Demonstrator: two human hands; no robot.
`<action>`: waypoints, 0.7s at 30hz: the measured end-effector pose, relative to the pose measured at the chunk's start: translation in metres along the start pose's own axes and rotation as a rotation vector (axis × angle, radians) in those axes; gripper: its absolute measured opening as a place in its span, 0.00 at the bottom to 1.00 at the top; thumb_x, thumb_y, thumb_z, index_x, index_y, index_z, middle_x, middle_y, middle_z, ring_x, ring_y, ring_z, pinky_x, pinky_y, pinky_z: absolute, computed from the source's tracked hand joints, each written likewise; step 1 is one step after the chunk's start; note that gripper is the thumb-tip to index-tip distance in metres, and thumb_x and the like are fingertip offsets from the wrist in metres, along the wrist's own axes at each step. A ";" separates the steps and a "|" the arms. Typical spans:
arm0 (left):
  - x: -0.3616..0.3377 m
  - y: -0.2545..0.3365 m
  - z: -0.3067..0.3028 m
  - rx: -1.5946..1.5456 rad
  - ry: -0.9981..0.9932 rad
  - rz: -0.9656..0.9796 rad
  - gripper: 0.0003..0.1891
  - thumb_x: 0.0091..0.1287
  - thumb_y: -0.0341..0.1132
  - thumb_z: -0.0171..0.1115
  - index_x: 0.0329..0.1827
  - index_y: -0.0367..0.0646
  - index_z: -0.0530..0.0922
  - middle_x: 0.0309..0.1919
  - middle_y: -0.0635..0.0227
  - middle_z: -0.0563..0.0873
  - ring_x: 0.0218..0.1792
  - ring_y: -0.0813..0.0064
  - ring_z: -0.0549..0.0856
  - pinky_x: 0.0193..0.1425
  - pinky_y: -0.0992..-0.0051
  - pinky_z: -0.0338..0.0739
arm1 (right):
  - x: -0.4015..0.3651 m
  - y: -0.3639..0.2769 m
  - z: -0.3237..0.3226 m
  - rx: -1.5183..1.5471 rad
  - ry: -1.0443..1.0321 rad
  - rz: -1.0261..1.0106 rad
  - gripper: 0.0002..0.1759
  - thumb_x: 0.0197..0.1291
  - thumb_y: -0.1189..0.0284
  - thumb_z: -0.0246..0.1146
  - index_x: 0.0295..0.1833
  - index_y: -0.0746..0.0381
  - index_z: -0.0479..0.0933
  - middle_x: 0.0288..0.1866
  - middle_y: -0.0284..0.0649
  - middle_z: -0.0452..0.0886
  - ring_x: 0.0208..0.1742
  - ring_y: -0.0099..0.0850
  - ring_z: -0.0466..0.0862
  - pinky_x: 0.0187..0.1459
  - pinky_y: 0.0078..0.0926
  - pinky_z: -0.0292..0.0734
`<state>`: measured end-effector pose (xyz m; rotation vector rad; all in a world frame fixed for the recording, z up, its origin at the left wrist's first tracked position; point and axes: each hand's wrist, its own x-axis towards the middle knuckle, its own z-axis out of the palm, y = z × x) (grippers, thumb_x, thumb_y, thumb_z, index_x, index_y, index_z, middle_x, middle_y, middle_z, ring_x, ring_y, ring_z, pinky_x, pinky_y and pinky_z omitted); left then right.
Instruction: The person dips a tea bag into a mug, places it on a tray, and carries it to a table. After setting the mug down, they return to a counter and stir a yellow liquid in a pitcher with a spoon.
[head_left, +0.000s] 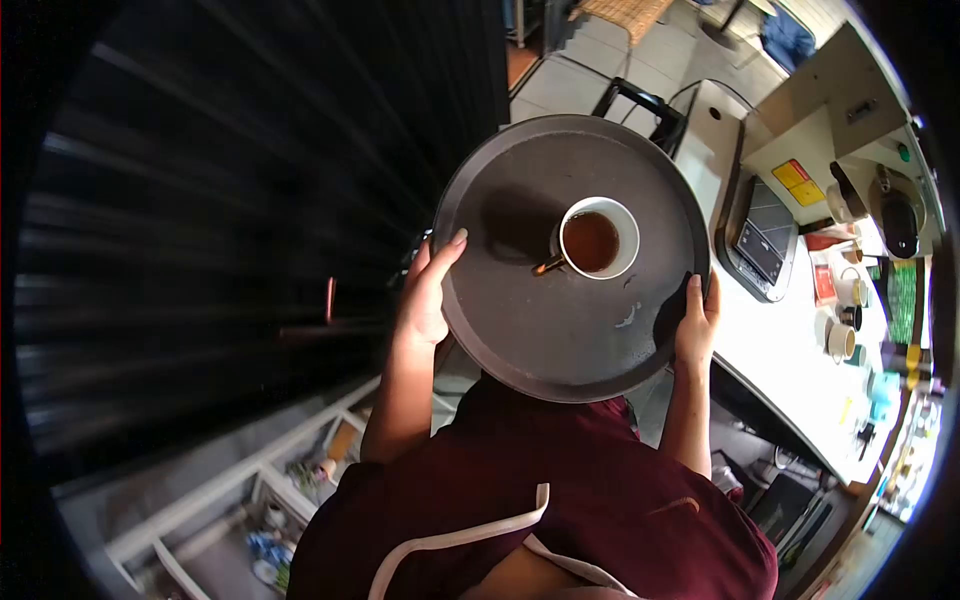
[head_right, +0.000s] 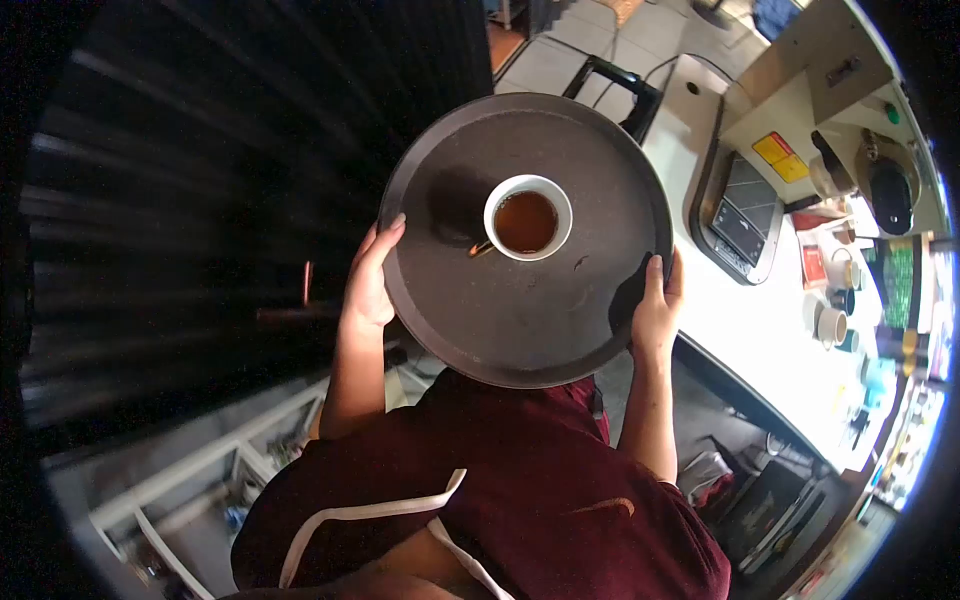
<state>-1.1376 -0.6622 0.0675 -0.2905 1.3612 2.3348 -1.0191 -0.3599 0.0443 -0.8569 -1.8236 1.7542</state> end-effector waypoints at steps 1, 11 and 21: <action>0.015 0.004 0.002 -0.030 -0.035 -0.023 0.23 0.63 0.41 0.67 0.60 0.43 0.74 0.52 0.69 0.80 0.55 0.75 0.77 0.60 0.70 0.69 | 0.005 0.002 0.003 0.000 0.033 -0.001 0.22 0.72 0.68 0.54 0.67 0.65 0.67 0.54 0.38 0.78 0.53 0.25 0.76 0.56 0.23 0.70; 0.143 0.032 0.054 0.267 -0.026 0.036 0.21 0.67 0.44 0.63 0.58 0.40 0.77 0.55 0.69 0.80 0.58 0.78 0.75 0.66 0.73 0.63 | 0.069 -0.014 0.040 0.080 0.247 0.028 0.25 0.71 0.66 0.56 0.69 0.63 0.64 0.53 0.36 0.77 0.51 0.24 0.75 0.54 0.21 0.69; 0.265 0.075 0.105 0.387 -0.281 -0.105 0.20 0.67 0.42 0.63 0.57 0.39 0.77 0.53 0.68 0.82 0.56 0.77 0.76 0.62 0.76 0.66 | 0.099 -0.024 0.085 -0.005 0.449 0.070 0.27 0.72 0.64 0.54 0.71 0.64 0.60 0.58 0.43 0.75 0.57 0.29 0.74 0.60 0.24 0.66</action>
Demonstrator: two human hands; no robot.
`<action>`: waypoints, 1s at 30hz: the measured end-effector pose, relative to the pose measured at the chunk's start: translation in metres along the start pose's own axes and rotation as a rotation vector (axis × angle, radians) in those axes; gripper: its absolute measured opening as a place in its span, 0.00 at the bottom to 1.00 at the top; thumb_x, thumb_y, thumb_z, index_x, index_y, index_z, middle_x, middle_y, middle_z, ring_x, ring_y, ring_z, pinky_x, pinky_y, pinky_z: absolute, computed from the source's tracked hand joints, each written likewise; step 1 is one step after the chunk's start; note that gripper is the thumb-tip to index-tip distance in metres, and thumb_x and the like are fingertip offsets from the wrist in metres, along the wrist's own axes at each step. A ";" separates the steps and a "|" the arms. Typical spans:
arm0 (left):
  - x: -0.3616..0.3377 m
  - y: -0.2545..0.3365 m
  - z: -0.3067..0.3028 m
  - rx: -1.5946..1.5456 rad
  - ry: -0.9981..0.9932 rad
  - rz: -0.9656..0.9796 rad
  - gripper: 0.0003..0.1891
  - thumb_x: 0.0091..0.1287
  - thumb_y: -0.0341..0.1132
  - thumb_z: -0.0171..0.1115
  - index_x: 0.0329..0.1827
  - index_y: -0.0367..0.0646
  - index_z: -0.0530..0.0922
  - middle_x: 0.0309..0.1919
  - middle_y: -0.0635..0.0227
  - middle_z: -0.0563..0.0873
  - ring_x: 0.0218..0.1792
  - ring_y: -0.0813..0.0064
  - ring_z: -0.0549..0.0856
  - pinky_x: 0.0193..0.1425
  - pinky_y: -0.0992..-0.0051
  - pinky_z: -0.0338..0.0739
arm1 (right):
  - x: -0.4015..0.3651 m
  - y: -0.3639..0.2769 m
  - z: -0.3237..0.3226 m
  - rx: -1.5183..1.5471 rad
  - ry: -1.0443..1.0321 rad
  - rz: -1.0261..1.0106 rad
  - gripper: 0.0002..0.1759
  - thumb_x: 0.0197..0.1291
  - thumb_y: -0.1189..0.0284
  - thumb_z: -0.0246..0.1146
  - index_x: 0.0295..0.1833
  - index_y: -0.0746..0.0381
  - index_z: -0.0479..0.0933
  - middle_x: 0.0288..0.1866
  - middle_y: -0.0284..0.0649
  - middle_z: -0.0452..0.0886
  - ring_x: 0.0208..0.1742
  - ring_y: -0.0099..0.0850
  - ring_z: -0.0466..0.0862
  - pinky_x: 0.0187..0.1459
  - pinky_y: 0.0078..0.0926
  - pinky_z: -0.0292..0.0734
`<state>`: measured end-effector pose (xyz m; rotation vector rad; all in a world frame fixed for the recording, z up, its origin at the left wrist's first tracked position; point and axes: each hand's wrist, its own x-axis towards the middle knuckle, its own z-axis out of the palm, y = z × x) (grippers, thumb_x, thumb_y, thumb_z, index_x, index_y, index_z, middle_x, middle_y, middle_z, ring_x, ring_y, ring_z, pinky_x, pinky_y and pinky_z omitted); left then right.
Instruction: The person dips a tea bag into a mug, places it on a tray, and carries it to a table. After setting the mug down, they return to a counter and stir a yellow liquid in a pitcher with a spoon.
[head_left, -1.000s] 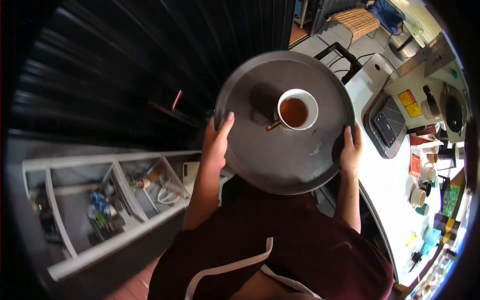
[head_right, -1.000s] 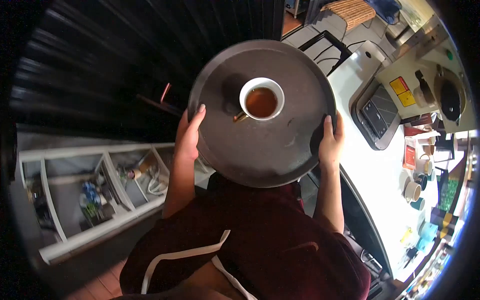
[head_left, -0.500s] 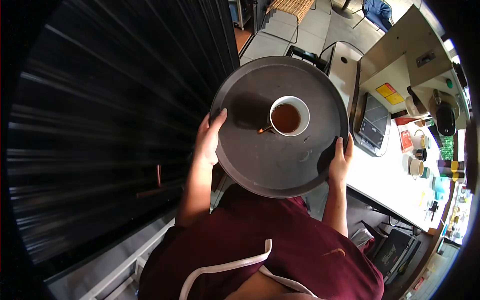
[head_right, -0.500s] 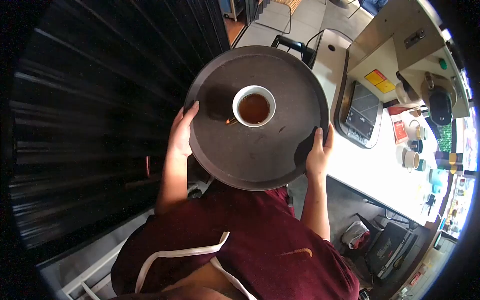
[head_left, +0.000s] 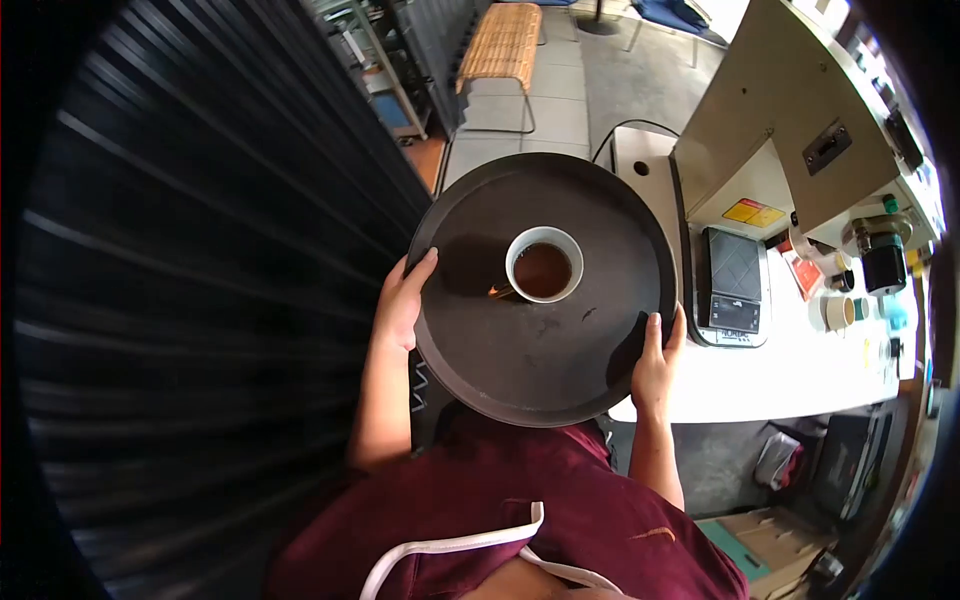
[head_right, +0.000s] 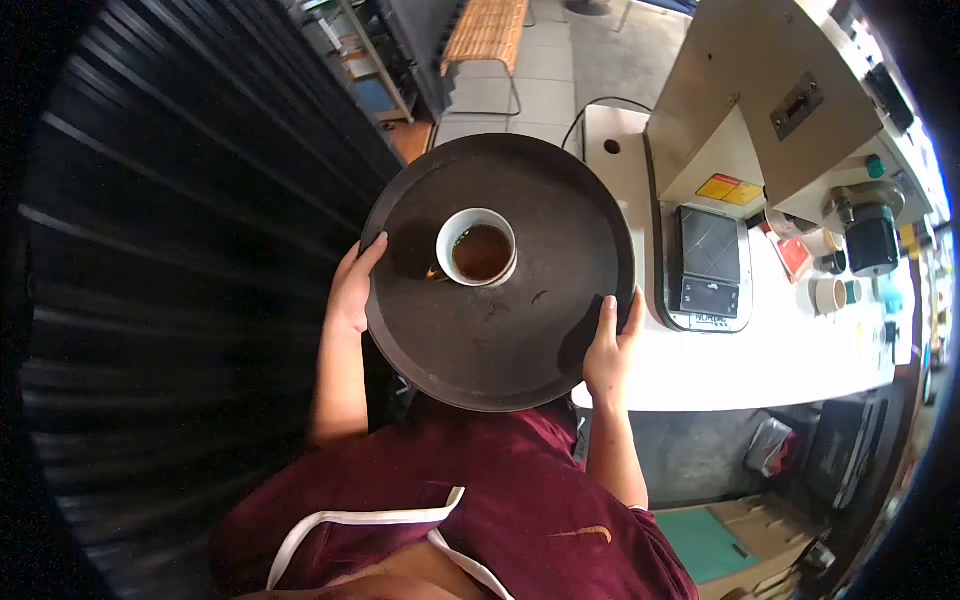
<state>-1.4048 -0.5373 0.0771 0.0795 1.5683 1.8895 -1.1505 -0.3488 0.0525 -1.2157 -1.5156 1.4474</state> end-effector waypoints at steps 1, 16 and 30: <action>0.014 0.007 0.001 0.012 -0.015 -0.017 0.20 0.67 0.41 0.63 0.57 0.39 0.77 0.53 0.67 0.82 0.56 0.77 0.77 0.61 0.76 0.67 | -0.002 -0.005 0.007 -0.029 0.028 -0.018 0.28 0.72 0.64 0.55 0.71 0.64 0.60 0.59 0.44 0.74 0.58 0.30 0.74 0.61 0.26 0.66; 0.193 0.085 0.025 0.226 -0.511 -0.110 0.18 0.70 0.41 0.59 0.55 0.36 0.78 0.49 0.64 0.84 0.49 0.76 0.82 0.54 0.78 0.74 | -0.009 -0.031 0.119 0.095 0.451 -0.055 0.26 0.68 0.73 0.56 0.68 0.72 0.60 0.60 0.47 0.73 0.60 0.32 0.74 0.62 0.27 0.66; 0.277 0.096 0.068 0.188 -0.630 -0.248 0.17 0.71 0.39 0.57 0.54 0.33 0.76 0.45 0.61 0.85 0.43 0.70 0.85 0.47 0.73 0.80 | 0.036 -0.057 0.140 0.128 0.492 -0.090 0.31 0.65 0.75 0.59 0.70 0.72 0.56 0.62 0.49 0.70 0.61 0.33 0.72 0.63 0.27 0.64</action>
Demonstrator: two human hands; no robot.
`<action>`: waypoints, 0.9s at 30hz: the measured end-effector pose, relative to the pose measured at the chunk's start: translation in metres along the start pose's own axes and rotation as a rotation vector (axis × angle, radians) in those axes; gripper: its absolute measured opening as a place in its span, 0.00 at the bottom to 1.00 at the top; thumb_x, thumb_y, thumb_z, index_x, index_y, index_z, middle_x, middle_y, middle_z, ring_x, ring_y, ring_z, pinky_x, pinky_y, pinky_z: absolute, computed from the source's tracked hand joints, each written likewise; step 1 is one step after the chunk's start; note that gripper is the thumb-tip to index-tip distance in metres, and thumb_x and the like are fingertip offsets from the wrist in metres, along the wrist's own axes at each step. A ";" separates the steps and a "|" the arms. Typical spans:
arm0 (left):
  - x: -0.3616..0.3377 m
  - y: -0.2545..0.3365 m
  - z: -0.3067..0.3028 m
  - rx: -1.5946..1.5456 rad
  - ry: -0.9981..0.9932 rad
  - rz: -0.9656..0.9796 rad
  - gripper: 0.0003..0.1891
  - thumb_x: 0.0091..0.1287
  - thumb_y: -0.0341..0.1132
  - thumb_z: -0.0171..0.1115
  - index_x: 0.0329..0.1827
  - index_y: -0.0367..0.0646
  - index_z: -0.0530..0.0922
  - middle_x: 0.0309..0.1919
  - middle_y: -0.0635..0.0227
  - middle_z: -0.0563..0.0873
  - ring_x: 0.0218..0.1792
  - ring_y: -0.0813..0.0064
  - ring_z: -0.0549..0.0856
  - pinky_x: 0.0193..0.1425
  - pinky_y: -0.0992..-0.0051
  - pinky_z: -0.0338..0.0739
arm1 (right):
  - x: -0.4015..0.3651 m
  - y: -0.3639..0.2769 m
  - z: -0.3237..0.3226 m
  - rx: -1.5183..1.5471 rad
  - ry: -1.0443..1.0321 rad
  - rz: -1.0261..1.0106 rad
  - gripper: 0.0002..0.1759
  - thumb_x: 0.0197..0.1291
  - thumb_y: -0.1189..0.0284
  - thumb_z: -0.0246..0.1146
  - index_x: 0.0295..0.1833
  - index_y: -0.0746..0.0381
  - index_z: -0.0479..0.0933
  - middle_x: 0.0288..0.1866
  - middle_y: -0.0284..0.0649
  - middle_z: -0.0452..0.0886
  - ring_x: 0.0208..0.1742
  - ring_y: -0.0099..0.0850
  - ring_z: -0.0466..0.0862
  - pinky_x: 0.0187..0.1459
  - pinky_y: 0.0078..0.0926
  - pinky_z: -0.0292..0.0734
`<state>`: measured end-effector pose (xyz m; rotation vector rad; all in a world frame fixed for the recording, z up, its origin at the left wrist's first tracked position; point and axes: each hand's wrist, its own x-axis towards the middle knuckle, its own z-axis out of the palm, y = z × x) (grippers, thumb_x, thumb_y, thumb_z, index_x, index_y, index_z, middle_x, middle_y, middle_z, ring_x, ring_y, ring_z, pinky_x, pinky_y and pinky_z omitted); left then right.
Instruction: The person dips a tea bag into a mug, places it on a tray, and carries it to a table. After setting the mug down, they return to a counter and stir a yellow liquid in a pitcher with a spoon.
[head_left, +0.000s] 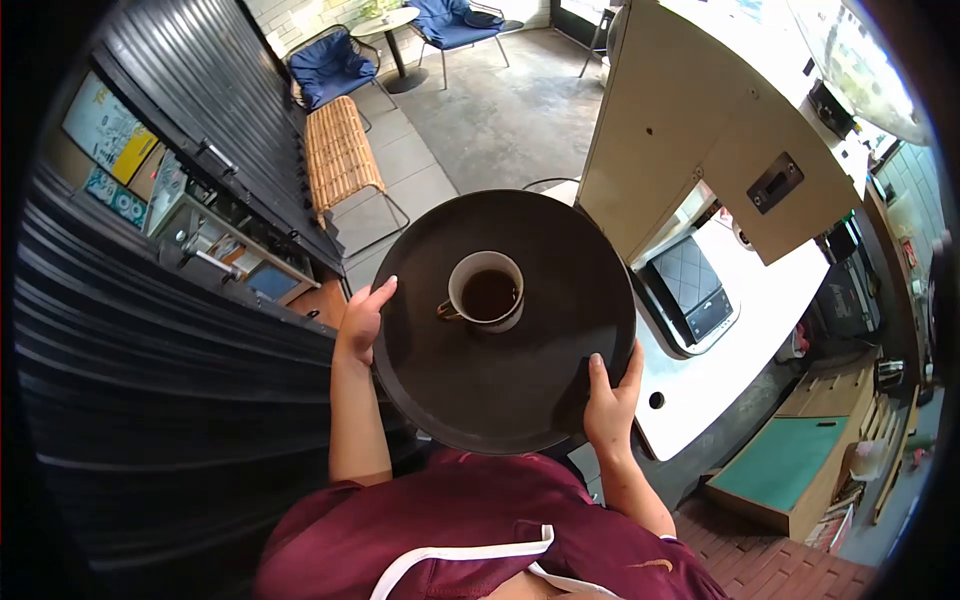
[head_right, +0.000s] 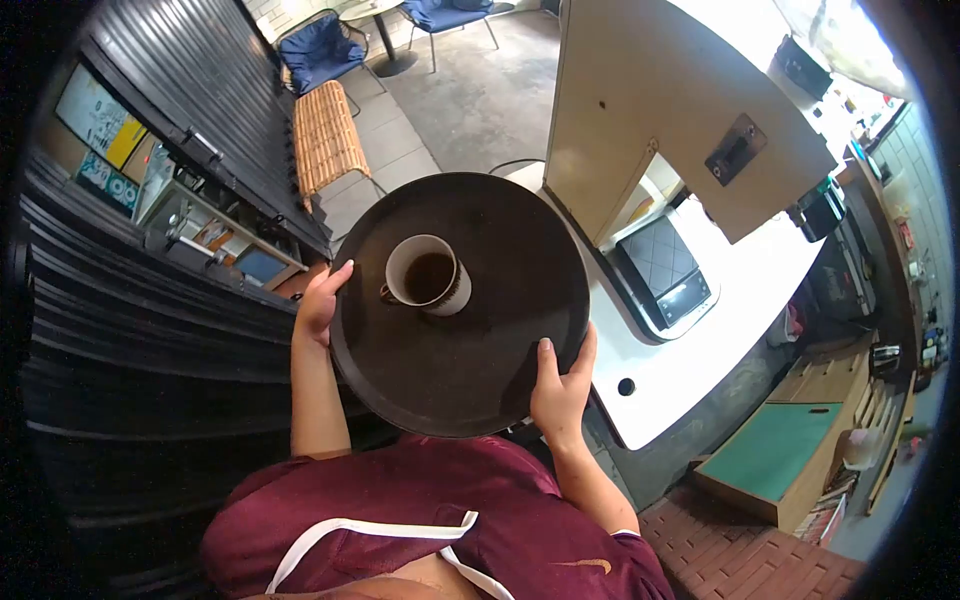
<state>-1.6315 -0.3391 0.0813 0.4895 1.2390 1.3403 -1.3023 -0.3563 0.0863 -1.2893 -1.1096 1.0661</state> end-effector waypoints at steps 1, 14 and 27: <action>0.005 0.008 0.006 -0.049 -0.027 0.002 0.17 0.71 0.38 0.56 0.54 0.32 0.76 0.46 0.60 0.85 0.43 0.68 0.86 0.45 0.72 0.82 | 0.004 0.002 0.006 0.016 0.012 0.000 0.32 0.65 0.75 0.59 0.70 0.72 0.55 0.62 0.49 0.70 0.61 0.33 0.72 0.64 0.28 0.64; 0.144 0.074 -0.049 -0.030 -0.203 -0.085 0.16 0.72 0.36 0.54 0.53 0.32 0.77 0.48 0.59 0.84 0.46 0.70 0.84 0.51 0.72 0.79 | 0.055 0.018 0.130 0.008 0.211 0.023 0.30 0.65 0.76 0.59 0.69 0.70 0.57 0.61 0.45 0.72 0.60 0.32 0.73 0.63 0.27 0.65; 0.201 0.124 -0.058 0.129 -0.181 -0.048 0.20 0.70 0.33 0.54 0.62 0.31 0.69 0.54 0.54 0.80 0.51 0.65 0.82 0.54 0.70 0.79 | 0.119 0.005 0.181 -0.023 0.209 -0.026 0.27 0.65 0.75 0.59 0.67 0.70 0.61 0.59 0.48 0.74 0.59 0.35 0.75 0.63 0.29 0.66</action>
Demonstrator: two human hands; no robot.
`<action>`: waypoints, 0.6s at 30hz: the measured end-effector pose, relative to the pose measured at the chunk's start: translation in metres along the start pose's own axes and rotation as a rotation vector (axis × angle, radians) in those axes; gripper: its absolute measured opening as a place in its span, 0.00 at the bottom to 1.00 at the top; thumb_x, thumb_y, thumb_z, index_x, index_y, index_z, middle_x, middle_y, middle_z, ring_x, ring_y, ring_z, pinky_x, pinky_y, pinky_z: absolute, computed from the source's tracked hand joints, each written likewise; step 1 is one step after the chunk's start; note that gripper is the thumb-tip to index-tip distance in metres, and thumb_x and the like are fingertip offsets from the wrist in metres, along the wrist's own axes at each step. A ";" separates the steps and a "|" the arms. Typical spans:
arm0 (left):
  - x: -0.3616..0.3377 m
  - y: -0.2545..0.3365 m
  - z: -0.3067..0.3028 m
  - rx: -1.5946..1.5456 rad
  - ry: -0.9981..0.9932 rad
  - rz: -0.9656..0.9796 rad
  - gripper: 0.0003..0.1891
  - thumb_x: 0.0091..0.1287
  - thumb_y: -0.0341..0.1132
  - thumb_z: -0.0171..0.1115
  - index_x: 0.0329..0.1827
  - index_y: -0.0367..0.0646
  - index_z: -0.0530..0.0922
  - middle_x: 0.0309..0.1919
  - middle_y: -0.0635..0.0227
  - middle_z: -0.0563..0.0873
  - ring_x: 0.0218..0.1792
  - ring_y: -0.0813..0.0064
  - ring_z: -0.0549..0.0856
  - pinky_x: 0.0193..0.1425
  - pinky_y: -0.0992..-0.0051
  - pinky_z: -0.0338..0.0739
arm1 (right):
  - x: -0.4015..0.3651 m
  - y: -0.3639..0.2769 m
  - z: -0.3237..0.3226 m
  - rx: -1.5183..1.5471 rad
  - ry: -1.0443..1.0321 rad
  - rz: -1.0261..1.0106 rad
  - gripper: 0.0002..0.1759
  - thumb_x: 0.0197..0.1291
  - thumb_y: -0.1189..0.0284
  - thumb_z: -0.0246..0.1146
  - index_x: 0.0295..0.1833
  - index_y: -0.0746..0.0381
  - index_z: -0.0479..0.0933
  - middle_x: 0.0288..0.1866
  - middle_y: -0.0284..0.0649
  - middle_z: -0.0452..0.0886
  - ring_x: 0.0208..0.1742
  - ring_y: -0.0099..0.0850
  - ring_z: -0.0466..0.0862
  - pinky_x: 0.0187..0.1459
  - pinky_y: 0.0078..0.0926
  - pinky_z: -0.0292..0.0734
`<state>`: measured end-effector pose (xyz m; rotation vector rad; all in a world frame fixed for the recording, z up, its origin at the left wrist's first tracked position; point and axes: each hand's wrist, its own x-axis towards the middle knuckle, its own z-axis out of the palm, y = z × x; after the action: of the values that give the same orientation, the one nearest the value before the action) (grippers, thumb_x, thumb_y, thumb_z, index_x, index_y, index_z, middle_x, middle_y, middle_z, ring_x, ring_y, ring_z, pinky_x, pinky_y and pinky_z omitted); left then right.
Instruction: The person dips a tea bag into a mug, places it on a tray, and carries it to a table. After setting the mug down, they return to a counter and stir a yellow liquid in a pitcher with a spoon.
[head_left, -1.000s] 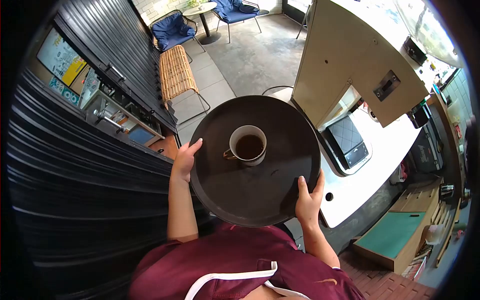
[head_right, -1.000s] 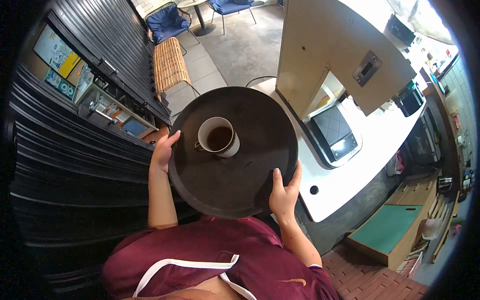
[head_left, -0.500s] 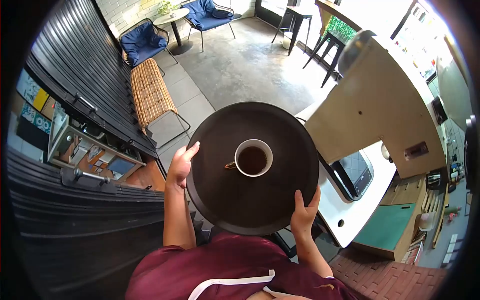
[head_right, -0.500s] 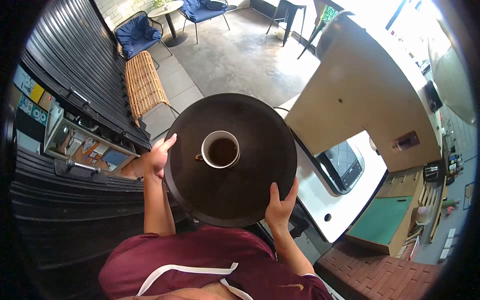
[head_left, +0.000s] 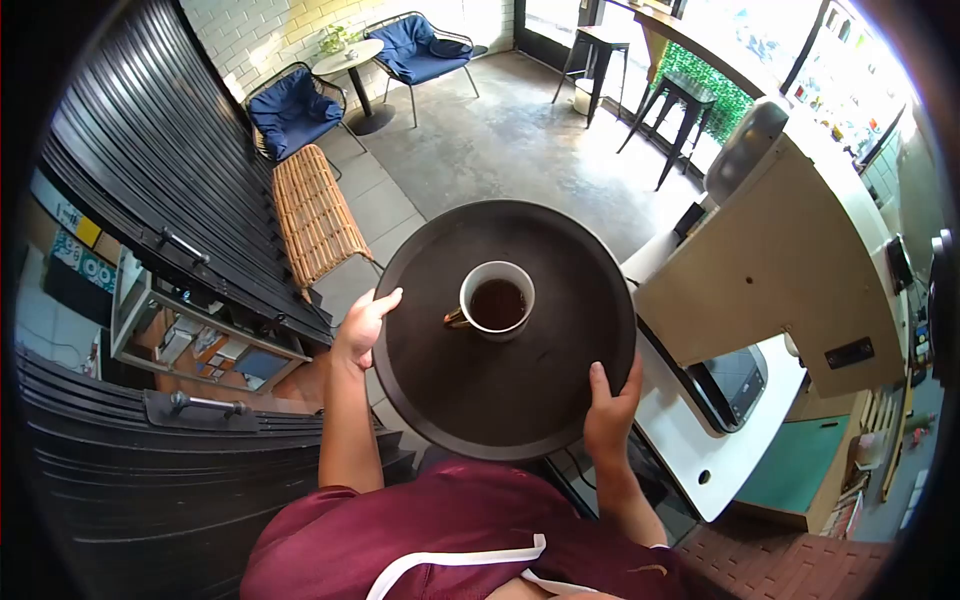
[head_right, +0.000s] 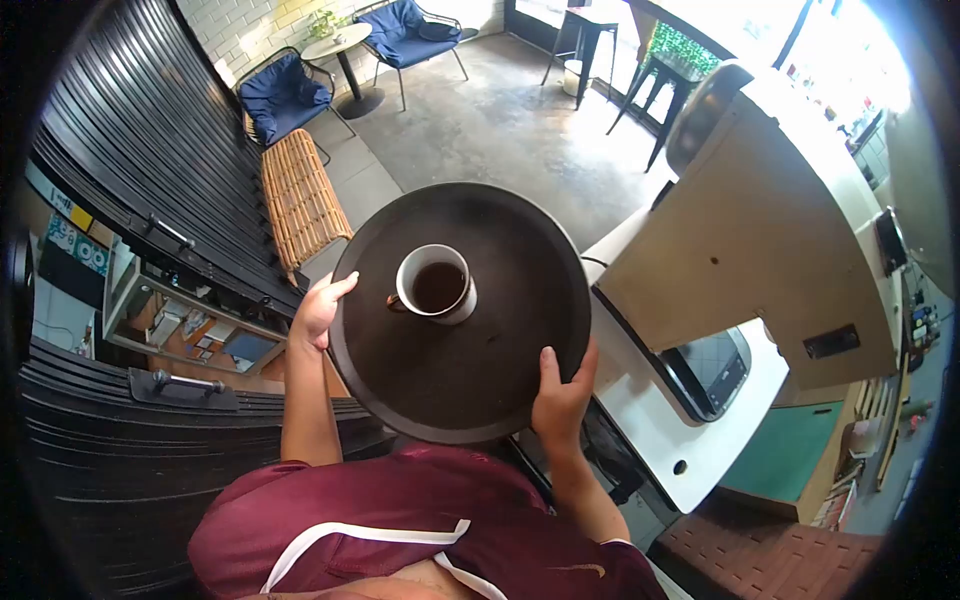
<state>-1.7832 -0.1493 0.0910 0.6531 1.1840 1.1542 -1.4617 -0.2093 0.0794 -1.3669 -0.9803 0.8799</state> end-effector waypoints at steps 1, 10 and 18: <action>0.010 -0.003 -0.007 -0.038 -0.045 0.008 0.23 0.70 0.34 0.55 0.64 0.31 0.67 0.57 0.53 0.79 0.55 0.64 0.80 0.57 0.69 0.77 | 0.008 0.001 0.004 0.011 -0.007 0.008 0.27 0.65 0.75 0.59 0.67 0.70 0.61 0.59 0.48 0.74 0.59 0.35 0.75 0.63 0.29 0.66; 0.074 0.038 -0.028 0.004 0.018 -0.036 0.22 0.72 0.38 0.54 0.64 0.33 0.68 0.56 0.56 0.79 0.55 0.68 0.80 0.56 0.72 0.77 | 0.063 0.002 0.081 0.039 -0.014 -0.023 0.26 0.66 0.77 0.58 0.67 0.70 0.61 0.60 0.43 0.74 0.59 0.30 0.74 0.63 0.26 0.66; 0.174 0.073 -0.102 0.098 0.105 -0.099 0.35 0.69 0.49 0.59 0.63 0.23 0.63 0.55 0.50 0.77 0.54 0.68 0.79 0.53 0.70 0.78 | 0.110 0.013 0.181 0.071 0.044 0.014 0.30 0.65 0.74 0.61 0.69 0.70 0.60 0.62 0.43 0.72 0.61 0.30 0.74 0.63 0.25 0.66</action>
<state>-1.9111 0.0200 0.0613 0.6067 1.3543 1.0628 -1.5893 -0.0409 0.0644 -1.3289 -0.8992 0.8839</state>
